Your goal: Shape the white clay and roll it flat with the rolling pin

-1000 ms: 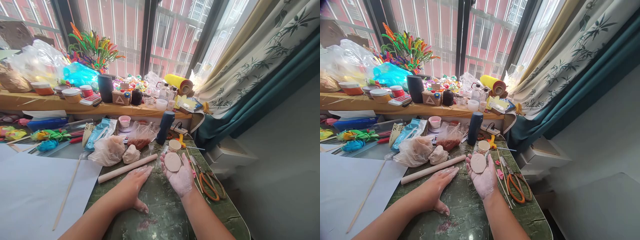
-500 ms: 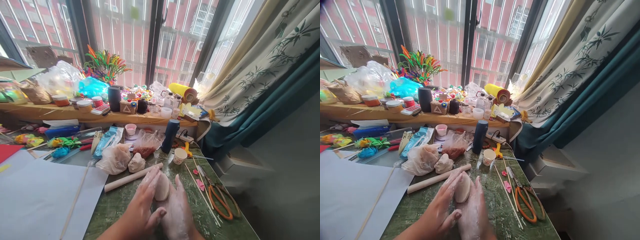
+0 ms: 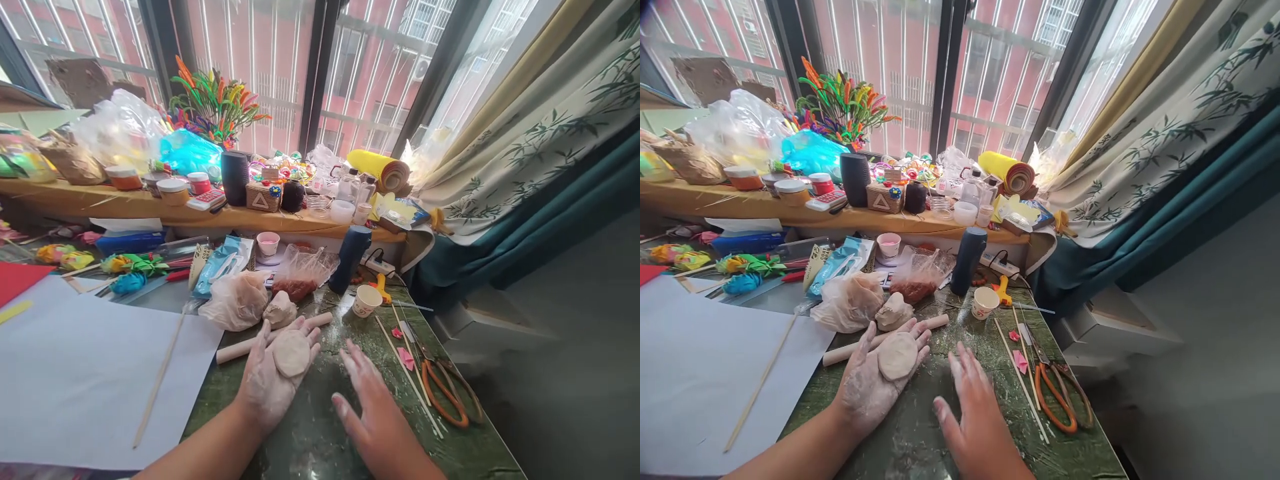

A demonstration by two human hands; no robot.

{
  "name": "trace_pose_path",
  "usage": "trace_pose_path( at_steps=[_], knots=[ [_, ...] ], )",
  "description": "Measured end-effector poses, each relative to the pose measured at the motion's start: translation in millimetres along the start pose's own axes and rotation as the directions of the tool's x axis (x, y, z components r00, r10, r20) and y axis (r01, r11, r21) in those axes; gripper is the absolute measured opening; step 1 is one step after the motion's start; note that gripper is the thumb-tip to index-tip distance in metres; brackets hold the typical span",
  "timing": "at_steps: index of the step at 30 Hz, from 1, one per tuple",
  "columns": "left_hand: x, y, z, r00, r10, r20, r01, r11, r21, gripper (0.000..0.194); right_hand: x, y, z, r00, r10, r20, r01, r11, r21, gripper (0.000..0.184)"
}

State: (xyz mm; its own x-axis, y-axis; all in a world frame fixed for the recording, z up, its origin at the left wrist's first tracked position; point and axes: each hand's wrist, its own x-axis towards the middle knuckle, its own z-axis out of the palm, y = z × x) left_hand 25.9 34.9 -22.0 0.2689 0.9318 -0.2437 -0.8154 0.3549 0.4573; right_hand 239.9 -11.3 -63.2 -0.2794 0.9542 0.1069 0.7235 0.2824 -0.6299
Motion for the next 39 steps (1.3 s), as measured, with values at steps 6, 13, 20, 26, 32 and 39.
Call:
trace_pose_path(
  at_steps=[6, 13, 20, 26, 32, 39],
  knots=[
    [3, 9, -2.2, 0.989, -0.043, 0.140, 0.041, 0.999, 0.015, 0.071, 0, 10, -4, 0.958, -0.103, 0.269, 0.172, 0.954, -0.247, 0.095],
    [7, 26, -6.4, 0.977, 0.106, 0.185, -0.089, 0.991, -0.098, 0.062, 14, 0, -16, 0.957, -0.116, 0.267, 0.176, 0.961, -0.211, 0.082],
    [10, 23, -11.5, 0.985, 0.034, 0.167, -0.019, 0.995, -0.094, 0.059, 9, -34, -7, 0.864, -0.238, 0.444, 0.283, 0.959, -0.036, 0.087],
    [8, 23, -6.3, 0.987, 0.062, 0.146, -0.048, 0.994, -0.099, 0.061, 14, -37, -16, 0.789, -0.417, 0.452, 0.425, 0.901, 0.088, 0.067],
    [5, 20, -3.8, 0.986, 0.040, 0.165, -0.014, 0.988, -0.156, 0.064, 40, -3, -35, 0.892, -0.416, 0.177, 0.444, 0.881, -0.164, 0.048],
    [6, 24, -9.7, 0.942, -0.010, 0.336, 0.090, 0.970, -0.225, 0.080, 125, 38, -102, 0.991, -0.126, -0.049, 0.092, 0.894, -0.438, 0.037]
  ],
)
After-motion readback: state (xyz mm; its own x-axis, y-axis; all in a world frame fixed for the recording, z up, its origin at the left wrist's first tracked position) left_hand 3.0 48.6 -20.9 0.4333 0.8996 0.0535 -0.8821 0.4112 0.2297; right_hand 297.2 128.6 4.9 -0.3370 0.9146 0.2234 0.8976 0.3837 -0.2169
